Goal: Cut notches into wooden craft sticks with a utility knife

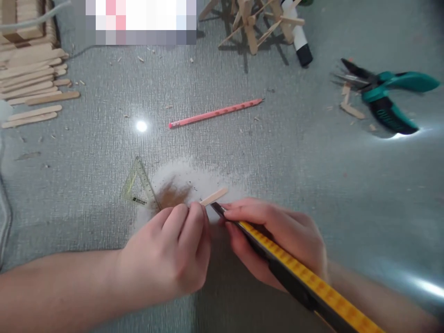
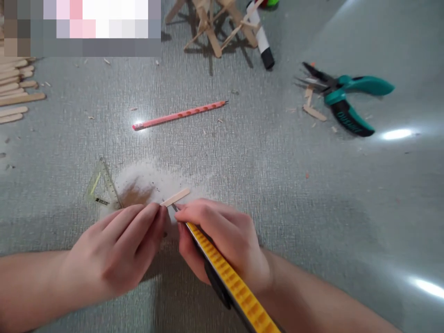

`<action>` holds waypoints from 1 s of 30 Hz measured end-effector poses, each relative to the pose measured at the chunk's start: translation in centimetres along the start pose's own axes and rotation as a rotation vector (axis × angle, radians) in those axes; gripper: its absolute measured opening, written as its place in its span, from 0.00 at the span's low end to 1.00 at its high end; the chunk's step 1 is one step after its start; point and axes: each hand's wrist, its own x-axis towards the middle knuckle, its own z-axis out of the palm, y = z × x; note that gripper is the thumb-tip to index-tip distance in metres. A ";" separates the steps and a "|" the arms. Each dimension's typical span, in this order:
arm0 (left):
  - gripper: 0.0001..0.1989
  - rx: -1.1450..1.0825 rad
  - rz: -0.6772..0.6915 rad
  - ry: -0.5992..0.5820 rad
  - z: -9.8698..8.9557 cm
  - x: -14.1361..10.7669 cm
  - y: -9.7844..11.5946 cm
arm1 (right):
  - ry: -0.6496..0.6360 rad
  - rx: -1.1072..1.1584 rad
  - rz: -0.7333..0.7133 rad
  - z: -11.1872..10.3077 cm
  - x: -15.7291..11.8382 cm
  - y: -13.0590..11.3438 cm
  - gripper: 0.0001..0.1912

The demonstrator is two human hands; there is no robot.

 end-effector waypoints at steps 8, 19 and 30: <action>0.07 -0.023 -0.069 0.002 0.3 0.2 0.4 | -0.002 0.035 0.007 0.7 0.2 0.3 0.17; 0.08 0.006 -0.101 0.002 0.4 0.4 0.3 | -0.020 0.019 -0.009 0.7 0.2 0.1 0.18; 0.09 -0.081 -0.127 -0.087 0.3 0.5 0.1 | -0.081 0.024 0.079 0.8 0.9 -1.2 0.11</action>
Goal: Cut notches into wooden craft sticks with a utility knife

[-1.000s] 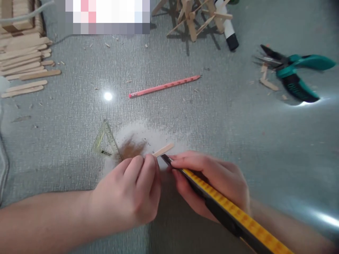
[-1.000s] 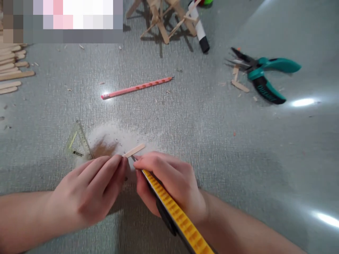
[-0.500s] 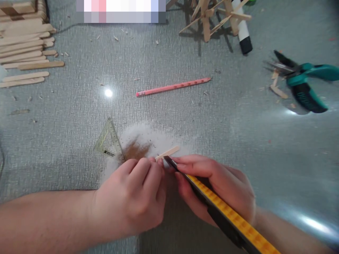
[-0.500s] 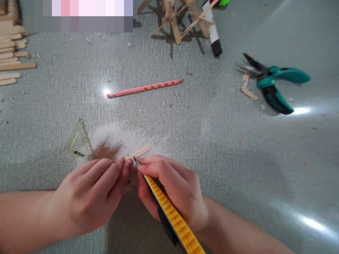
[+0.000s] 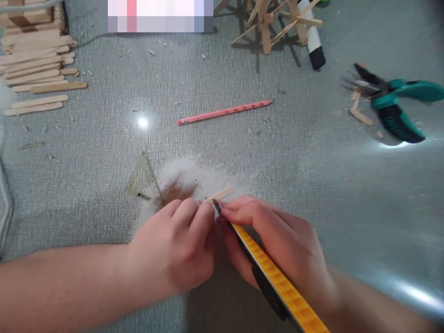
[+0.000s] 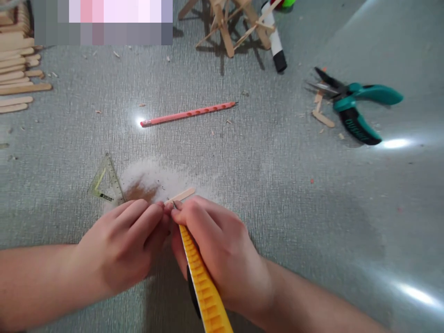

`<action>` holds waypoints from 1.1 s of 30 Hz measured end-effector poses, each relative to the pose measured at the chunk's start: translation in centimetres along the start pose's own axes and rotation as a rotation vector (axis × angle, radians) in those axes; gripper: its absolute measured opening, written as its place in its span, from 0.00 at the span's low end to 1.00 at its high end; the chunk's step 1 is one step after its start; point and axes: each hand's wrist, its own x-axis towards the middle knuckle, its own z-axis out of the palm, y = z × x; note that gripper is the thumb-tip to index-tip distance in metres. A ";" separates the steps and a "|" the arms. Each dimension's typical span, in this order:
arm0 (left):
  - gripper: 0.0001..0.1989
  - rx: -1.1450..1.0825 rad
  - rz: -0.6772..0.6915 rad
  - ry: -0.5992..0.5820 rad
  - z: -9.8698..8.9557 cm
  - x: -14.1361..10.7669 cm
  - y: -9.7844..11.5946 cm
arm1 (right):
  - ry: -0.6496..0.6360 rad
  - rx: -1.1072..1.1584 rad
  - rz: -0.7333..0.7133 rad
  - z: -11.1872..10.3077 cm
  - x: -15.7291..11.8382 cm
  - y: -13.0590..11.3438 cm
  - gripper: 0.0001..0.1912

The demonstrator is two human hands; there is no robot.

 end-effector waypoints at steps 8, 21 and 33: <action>0.08 0.099 0.020 -0.051 0.0 0.4 0.0 | -0.009 0.019 0.004 0.1 -0.3 -0.3 0.11; 0.10 0.136 0.028 -0.008 0.1 0.1 0.0 | 0.095 -0.016 -0.067 0.3 -0.6 0.9 0.15; 0.08 0.126 0.045 -0.044 0.1 0.3 -0.1 | -0.012 -0.020 -0.033 -0.2 -0.2 0.5 0.12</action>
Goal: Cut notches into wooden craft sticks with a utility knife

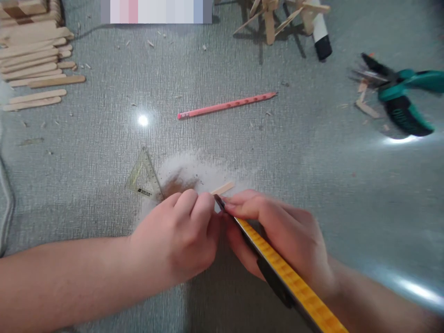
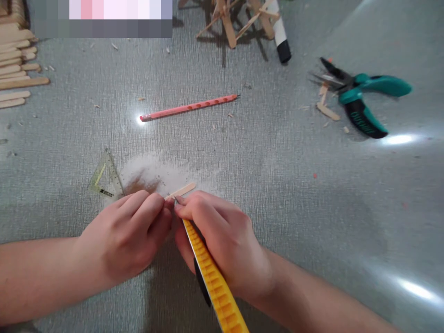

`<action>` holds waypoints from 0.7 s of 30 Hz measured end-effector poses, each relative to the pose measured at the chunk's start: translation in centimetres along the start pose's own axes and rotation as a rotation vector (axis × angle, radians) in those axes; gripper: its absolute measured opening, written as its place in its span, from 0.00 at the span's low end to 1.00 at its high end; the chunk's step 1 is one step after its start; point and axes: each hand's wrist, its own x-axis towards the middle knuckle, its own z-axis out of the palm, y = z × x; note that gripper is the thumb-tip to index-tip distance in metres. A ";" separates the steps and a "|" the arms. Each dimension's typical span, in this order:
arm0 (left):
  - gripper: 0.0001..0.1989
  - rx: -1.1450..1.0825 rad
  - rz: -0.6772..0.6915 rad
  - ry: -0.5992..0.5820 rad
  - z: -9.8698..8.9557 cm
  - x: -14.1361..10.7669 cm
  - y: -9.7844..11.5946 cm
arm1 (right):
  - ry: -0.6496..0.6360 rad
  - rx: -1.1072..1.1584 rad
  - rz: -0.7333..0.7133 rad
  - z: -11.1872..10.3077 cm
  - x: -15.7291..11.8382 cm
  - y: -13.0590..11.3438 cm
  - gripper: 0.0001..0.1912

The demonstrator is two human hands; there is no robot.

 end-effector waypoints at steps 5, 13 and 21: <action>0.08 0.006 -0.010 0.005 0.0 0.0 0.0 | 0.011 -0.010 -0.020 0.1 -0.1 0.1 0.12; 0.11 -0.038 -0.017 0.014 0.3 0.0 -0.6 | 0.102 0.055 -0.035 0.6 -0.6 0.7 0.14; 0.11 -0.310 0.026 -0.127 -0.4 1.7 -5.9 | 0.479 0.477 0.306 0.8 -1.4 2.2 0.06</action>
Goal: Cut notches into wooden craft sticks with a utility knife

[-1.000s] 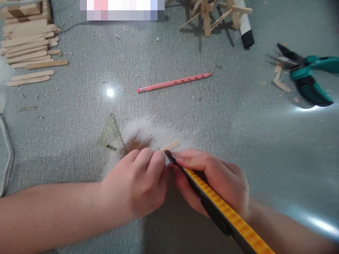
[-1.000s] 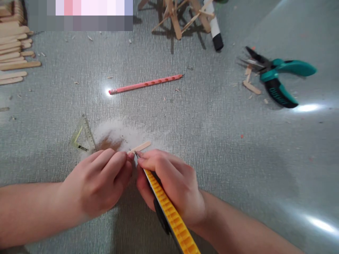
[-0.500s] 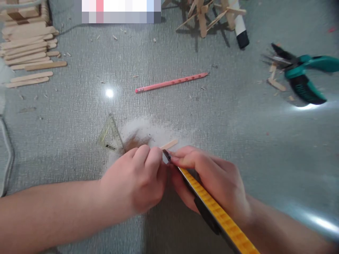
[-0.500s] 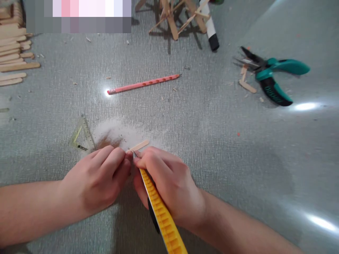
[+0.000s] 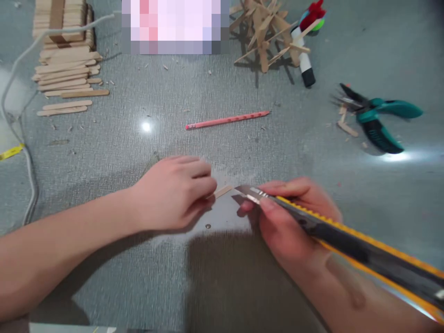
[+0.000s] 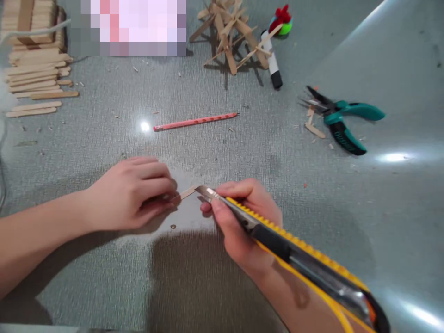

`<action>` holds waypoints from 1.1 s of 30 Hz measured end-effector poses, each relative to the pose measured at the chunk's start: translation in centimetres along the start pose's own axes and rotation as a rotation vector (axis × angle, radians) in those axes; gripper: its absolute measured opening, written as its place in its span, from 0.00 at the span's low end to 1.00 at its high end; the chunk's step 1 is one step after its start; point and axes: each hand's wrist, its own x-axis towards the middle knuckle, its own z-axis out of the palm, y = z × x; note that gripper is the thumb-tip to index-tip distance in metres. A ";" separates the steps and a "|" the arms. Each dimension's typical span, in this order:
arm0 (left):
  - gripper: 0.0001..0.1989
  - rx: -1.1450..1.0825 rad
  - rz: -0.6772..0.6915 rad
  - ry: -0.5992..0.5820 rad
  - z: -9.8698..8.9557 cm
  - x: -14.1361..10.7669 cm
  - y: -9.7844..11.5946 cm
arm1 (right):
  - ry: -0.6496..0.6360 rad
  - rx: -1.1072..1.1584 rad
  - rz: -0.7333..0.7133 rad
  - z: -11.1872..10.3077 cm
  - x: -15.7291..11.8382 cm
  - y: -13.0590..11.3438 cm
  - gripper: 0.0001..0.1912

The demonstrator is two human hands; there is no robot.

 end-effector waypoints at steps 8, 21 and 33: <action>0.24 0.026 0.181 -0.098 0.4 -0.2 -1.6 | 0.048 0.343 -0.027 0.1 2.0 0.1 0.02; 0.32 0.010 0.189 -0.148 0.5 -0.6 -2.2 | -0.466 -0.466 -0.437 0.6 0.6 -0.8 0.12; 0.32 0.013 0.198 -0.169 0.6 -0.7 -2.3 | -0.476 -0.503 -0.525 1.2 0.9 -1.2 0.12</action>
